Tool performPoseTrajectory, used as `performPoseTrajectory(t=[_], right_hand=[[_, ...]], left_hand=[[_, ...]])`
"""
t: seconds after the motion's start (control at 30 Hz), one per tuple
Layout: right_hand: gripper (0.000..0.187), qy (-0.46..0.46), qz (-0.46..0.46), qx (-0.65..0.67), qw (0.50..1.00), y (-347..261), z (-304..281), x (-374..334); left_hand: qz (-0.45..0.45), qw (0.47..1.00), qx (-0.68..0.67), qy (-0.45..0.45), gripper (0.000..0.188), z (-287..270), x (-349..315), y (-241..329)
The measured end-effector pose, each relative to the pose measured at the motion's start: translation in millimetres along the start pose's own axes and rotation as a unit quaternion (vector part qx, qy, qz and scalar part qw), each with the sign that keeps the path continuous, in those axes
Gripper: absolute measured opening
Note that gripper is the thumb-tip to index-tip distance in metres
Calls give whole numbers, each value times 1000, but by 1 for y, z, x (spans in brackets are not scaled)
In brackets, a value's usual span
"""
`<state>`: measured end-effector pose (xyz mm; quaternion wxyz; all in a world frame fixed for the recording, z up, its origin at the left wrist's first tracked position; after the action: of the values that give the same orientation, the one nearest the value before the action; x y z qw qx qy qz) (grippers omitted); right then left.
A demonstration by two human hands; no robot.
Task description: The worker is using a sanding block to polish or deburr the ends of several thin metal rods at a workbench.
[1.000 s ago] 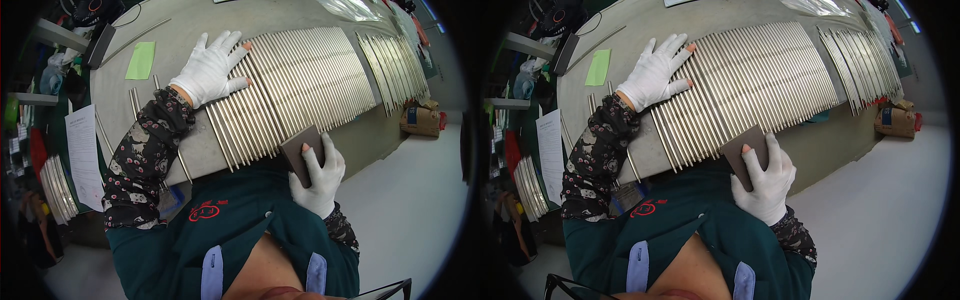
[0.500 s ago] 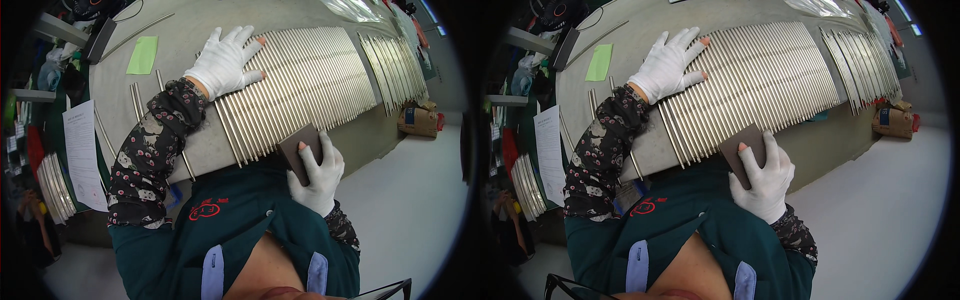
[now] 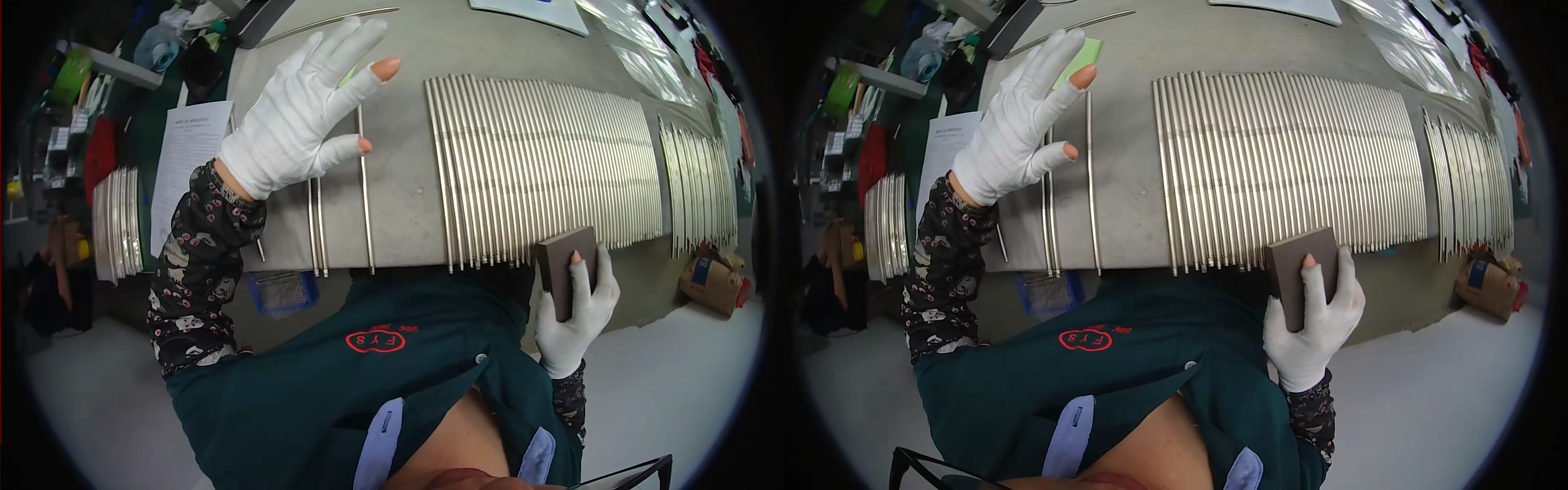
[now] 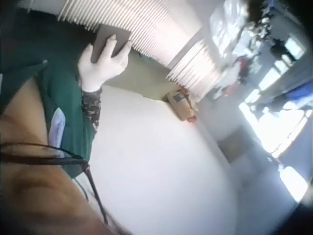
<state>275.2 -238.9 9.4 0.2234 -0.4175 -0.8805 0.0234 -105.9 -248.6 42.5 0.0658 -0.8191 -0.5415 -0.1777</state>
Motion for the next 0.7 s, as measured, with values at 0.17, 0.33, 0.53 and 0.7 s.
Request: performPoseTrajectory(t=[0.17, 0.33, 0.53, 0.7], right_hand=[[57, 8, -36, 37, 999, 1, 9, 9], [59, 6, -76, 67, 995, -8, 12, 16], [59, 16, -39, 63, 997, -3, 11, 6], [58, 28, 6, 49, 998, 5, 3, -1]], left_hand=[[-63, 982, 112, -141, 75, -17, -76, 10], [-24, 981, -19, -191, 79, 40, -83, 38], [92, 971, -205, -82, 74, 81, -5, 72], [94, 967, -196, 135, 75, 74, 69, 45]])
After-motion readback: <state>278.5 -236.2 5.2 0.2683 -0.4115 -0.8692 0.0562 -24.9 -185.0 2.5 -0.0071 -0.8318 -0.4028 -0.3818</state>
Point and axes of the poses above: each hand's wrist, its own x-axis towards the middle knuckle, its own z-axis out of the palm, y = z × x, the point moved 2 cm from there along x, towards the middle knuckle, and after that the axes turned 2 degrees about -z, right-handed, at the moved point
